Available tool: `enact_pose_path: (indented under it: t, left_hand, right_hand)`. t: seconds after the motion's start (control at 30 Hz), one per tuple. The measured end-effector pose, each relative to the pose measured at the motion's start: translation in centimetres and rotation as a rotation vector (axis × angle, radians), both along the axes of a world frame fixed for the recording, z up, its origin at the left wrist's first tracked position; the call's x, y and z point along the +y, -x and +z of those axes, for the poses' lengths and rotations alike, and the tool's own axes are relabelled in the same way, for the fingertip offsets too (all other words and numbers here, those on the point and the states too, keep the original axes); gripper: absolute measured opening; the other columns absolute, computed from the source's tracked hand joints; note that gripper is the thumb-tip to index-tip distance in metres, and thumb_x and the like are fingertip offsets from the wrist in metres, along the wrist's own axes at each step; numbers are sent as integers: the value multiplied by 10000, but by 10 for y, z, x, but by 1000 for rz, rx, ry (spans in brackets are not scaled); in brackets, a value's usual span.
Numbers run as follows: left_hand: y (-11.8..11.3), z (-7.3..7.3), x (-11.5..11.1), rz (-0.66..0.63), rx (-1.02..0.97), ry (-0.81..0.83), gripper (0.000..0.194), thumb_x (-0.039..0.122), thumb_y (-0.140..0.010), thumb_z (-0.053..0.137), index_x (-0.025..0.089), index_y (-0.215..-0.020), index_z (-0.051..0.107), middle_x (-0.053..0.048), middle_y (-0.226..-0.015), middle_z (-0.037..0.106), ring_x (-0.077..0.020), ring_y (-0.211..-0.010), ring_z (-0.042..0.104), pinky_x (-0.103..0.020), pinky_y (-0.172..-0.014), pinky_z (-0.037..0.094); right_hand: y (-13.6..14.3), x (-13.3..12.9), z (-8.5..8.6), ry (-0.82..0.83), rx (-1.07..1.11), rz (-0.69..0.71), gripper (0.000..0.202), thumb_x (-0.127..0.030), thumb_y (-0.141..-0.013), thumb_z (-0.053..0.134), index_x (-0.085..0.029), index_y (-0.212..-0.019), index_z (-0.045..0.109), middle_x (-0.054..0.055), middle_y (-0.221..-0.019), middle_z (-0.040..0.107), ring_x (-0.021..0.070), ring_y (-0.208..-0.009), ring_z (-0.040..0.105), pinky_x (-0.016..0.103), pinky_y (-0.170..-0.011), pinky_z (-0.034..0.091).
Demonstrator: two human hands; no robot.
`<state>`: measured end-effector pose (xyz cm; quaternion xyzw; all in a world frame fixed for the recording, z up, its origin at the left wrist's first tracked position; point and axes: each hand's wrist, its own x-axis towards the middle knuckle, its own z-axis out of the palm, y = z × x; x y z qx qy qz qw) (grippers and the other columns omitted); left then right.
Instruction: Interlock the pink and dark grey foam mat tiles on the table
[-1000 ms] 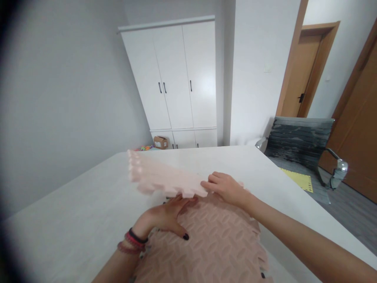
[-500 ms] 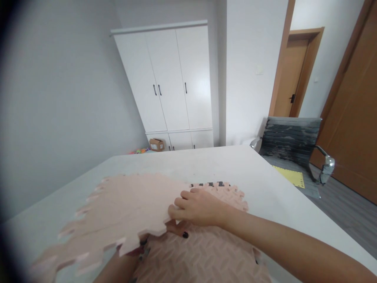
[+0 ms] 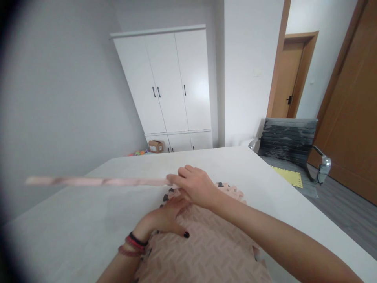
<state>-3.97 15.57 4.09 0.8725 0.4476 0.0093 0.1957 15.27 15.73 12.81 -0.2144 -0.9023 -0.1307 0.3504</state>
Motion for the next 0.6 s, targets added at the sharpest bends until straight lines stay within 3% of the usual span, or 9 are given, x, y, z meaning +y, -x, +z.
enact_pose_path:
  t: [0.07,0.2,0.37,0.5,0.6]
  left_hand:
    - [-2,7,-2,25,33,65,1133,757,-515,686,261,-1453,288,-119,-1567,158,-358,-1431,117,-517,-1157,122]
    - [-5,15,-8,58,50,110,1142,750,-512,685,250,-1456,284,-128,-1568,129,-337,-1437,102,-518,-1156,118]
    - [-3,13,-6,53,34,95,1143,739,-511,691,229,-1454,297,-135,-1565,142,-336,-1434,123,-510,-1158,125]
    - [0,13,-3,54,-1,87,1055,674,-543,716,239,-1431,347,-126,-1557,190,-317,-1427,178,-472,-1159,158]
    - [7,12,2,76,-124,33,778,568,-664,657,241,-1346,473,-83,-1467,410,-276,-1334,393,-393,-1119,296]
  right_hand:
    - [-9,11,1,89,122,-16,273,-152,-888,441,-203,-1143,526,45,-894,538,179,-864,494,282,-717,401]
    - [-24,32,6,140,340,-60,237,-167,-878,450,-203,-1094,540,58,-929,552,196,-892,531,307,-761,433]
    - [-46,36,40,69,615,-106,199,-260,-879,487,-199,-1057,551,49,-899,561,197,-837,537,331,-755,447]
    - [-75,17,54,387,905,-82,288,-396,-835,579,-205,-1048,550,0,-828,591,148,-691,542,265,-606,453]
    - [-103,-10,38,687,1088,-107,360,-451,-761,669,-216,-1011,560,7,-859,634,160,-706,587,249,-578,469]
